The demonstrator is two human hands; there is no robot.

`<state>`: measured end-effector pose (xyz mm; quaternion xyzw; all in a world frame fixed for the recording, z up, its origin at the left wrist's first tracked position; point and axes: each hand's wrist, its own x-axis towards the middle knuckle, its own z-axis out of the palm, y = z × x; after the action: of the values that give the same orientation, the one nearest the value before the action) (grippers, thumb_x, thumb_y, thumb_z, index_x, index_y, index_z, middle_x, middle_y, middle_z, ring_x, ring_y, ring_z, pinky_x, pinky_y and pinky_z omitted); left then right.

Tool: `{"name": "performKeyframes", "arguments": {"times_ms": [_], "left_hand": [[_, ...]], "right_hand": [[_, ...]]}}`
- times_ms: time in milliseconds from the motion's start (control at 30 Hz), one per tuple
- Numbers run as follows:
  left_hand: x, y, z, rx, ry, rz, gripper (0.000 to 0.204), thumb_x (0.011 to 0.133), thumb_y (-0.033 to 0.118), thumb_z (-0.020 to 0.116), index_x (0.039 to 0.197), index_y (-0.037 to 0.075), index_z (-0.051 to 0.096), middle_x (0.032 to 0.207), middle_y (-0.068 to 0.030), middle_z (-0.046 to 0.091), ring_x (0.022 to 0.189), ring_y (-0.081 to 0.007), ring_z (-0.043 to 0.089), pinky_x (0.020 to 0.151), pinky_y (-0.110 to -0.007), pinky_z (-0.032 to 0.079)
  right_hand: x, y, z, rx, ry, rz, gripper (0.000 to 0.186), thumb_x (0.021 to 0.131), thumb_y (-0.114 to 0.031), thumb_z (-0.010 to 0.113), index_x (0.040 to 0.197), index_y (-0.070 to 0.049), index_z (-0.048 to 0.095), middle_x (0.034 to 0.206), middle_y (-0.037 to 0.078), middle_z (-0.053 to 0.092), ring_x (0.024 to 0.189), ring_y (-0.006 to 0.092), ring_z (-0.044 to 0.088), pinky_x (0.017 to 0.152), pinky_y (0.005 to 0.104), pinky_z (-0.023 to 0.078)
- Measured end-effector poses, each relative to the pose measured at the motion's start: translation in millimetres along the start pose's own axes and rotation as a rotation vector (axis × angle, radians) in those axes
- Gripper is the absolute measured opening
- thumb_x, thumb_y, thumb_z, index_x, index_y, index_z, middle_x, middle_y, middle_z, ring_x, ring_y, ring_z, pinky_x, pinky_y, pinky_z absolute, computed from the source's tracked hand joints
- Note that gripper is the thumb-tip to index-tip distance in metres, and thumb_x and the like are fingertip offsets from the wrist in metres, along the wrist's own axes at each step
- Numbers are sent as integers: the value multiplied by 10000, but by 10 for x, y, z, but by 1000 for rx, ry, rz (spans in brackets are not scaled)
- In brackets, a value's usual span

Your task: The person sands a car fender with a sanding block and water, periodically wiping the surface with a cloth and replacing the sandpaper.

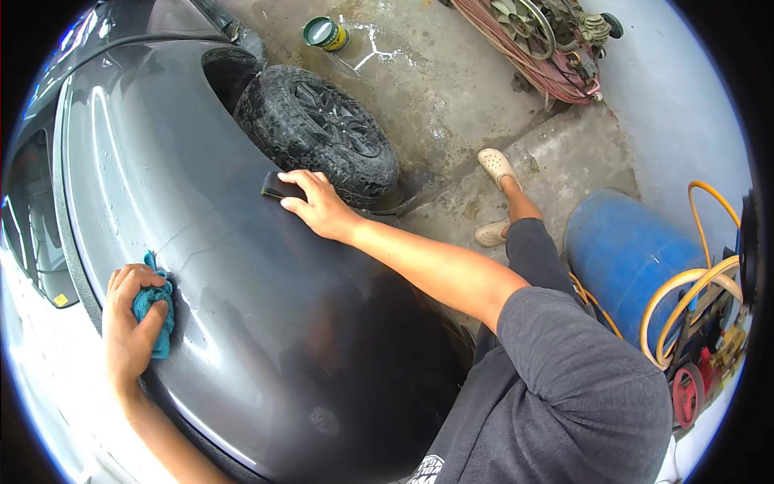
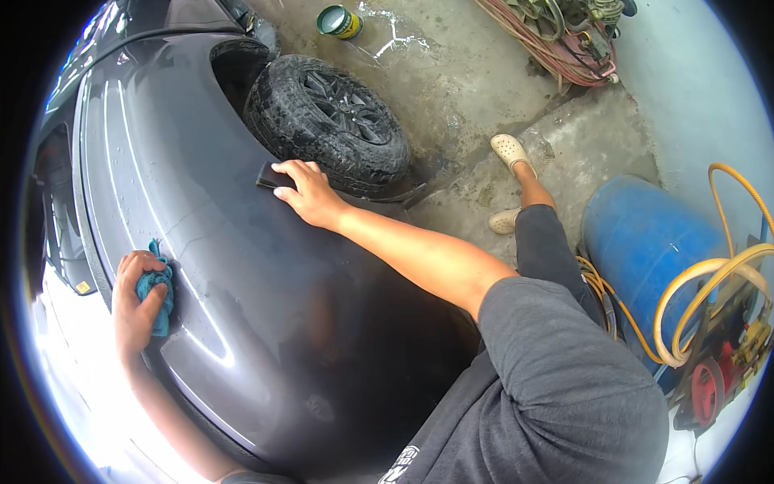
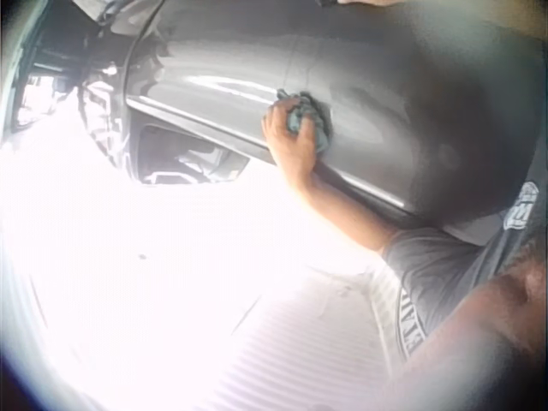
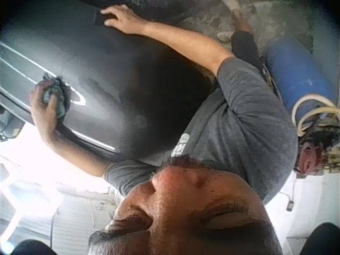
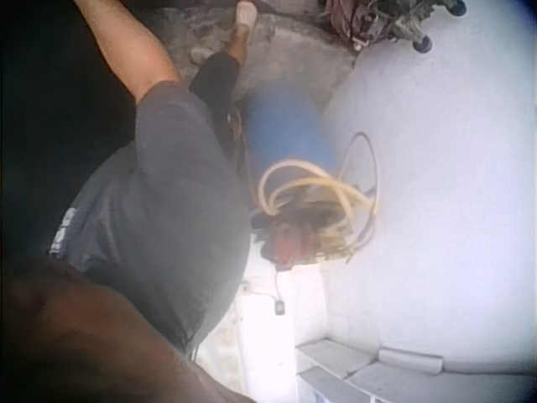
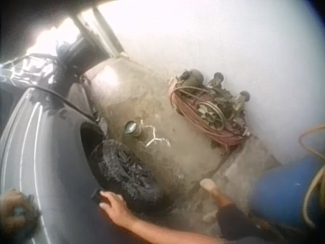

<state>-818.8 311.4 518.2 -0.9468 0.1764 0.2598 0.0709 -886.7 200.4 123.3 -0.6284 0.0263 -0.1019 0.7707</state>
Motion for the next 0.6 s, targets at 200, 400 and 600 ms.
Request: {"name": "performKeyframes", "arguments": {"times_ms": [200,400,600], "left_hand": [[-132,-106,19,15,-19,-54,295,752,8,650,1045,-16,628,1171,-161,606,1192,-344,576,1105,-419,416],[-3,4,-10,13,3,-15,310,749,20,650,1056,-15,628,1189,-164,602,1212,-340,569,1112,-416,408],[-123,-120,-4,42,-45,-60,303,761,20,647,1061,-14,620,1197,-167,599,1224,-346,560,1117,-419,404]], "right_hand": [[-1301,-307,-103,73,-132,77,531,995,-207,703,1476,-51,543,1488,171,549,1356,377,510,1173,486,375],[-66,-38,-38,52,-4,63,454,1000,-203,690,1396,-20,565,1392,186,612,1305,379,552,1135,457,415],[-1283,-319,-131,66,-145,26,490,1000,-223,699,1427,-29,558,1455,174,581,1368,370,529,1162,460,391]]}}
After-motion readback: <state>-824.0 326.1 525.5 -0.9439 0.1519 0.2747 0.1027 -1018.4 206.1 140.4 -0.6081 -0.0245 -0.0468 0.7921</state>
